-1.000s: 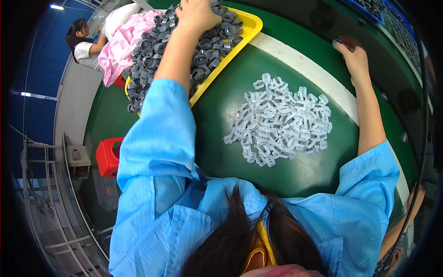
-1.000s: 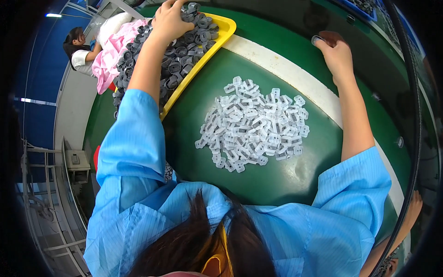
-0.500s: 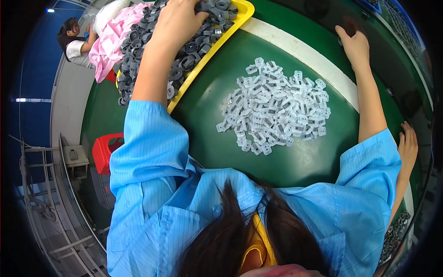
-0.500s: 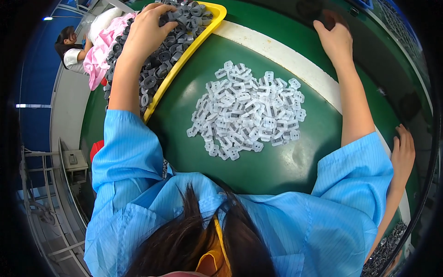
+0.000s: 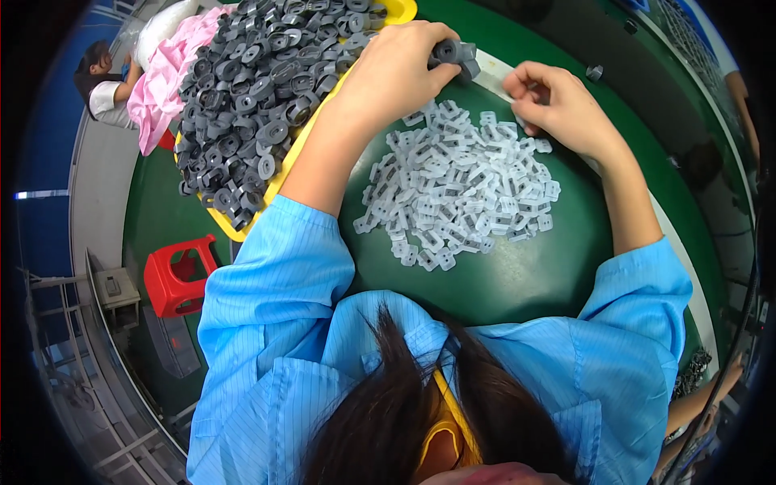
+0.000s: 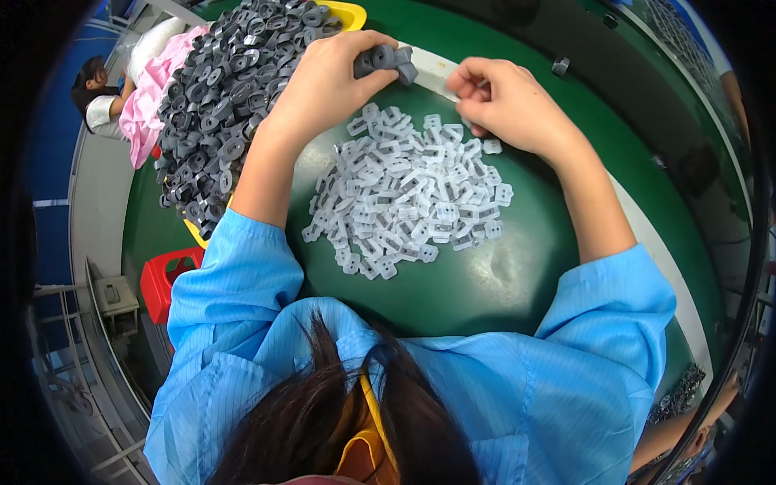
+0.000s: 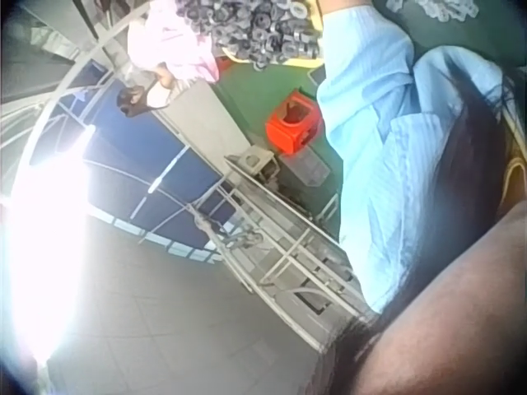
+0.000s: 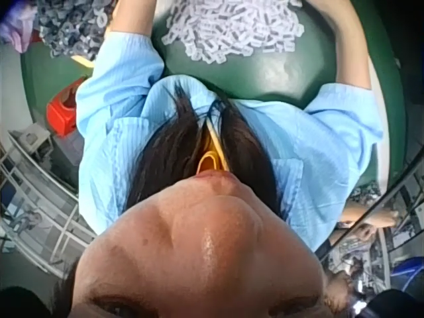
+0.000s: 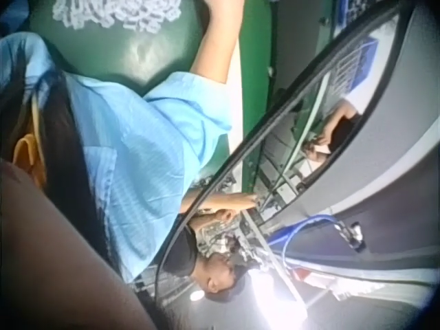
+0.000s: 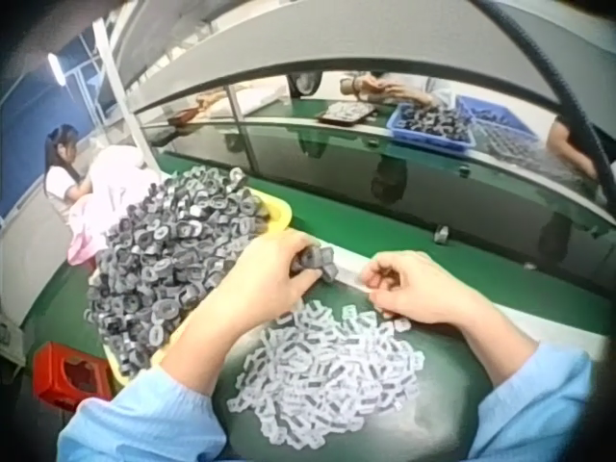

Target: The person assembles small plastic clips and rubber seals by hand at an industrial workbench.

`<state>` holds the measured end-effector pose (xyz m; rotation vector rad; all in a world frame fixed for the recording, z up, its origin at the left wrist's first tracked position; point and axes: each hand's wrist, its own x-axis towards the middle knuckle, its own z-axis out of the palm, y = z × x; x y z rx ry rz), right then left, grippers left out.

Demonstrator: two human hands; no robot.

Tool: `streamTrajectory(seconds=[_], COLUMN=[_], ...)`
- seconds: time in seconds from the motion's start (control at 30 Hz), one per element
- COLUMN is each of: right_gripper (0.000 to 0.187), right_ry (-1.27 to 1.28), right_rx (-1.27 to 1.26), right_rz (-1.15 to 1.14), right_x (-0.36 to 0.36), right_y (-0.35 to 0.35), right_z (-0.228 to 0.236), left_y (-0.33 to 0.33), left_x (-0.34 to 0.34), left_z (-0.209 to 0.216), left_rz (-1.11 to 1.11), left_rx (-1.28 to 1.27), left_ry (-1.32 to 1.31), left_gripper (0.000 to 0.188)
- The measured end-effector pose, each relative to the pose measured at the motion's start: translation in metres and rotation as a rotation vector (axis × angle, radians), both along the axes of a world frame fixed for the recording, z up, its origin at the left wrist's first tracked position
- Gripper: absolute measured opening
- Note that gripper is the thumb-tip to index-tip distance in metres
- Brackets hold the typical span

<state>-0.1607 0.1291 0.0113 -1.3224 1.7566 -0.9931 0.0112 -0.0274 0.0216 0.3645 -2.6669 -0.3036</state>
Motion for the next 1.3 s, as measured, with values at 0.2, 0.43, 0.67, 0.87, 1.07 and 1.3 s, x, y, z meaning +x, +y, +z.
streamTrajectory(seconds=[0.2,0.43,0.67,0.87,1.07,1.3], right_gripper=[0.020,0.021,0.020,0.019,0.019,0.017], right_ry=[-0.036,0.128,0.432,0.648,0.455,-0.173], right_rx=[-0.195,-0.062,-0.186,-0.181,0.051,-0.331], right_rz=[-0.162,-0.134,-0.041,-0.212,-0.192,-0.131], right_x=[-0.022,-0.036,-0.004,0.000,0.005,0.013], right_y=[-0.011,-0.003,-0.006,-0.006,-0.005,-0.014], right_z=[-0.017,-0.015,-0.013,-0.017,0.005,0.009], left_y=[-0.003,-0.002,-0.017,-0.010,0.009,0.016], left_x=[-0.013,-0.010,-0.006,-0.006,-0.011,-0.019], left_z=[-0.021,-0.025,-0.032,-0.029,-0.020,-0.032], left_rz=[-0.183,-0.384,-0.339,-0.228,-0.082,0.013], left_rx=[1.304,2.060,1.781,1.683,1.115,0.134], left_ry=[0.394,0.513,0.455,0.455,0.395,0.473], left_gripper=[0.033,0.022,0.029,0.029,0.036,0.029])
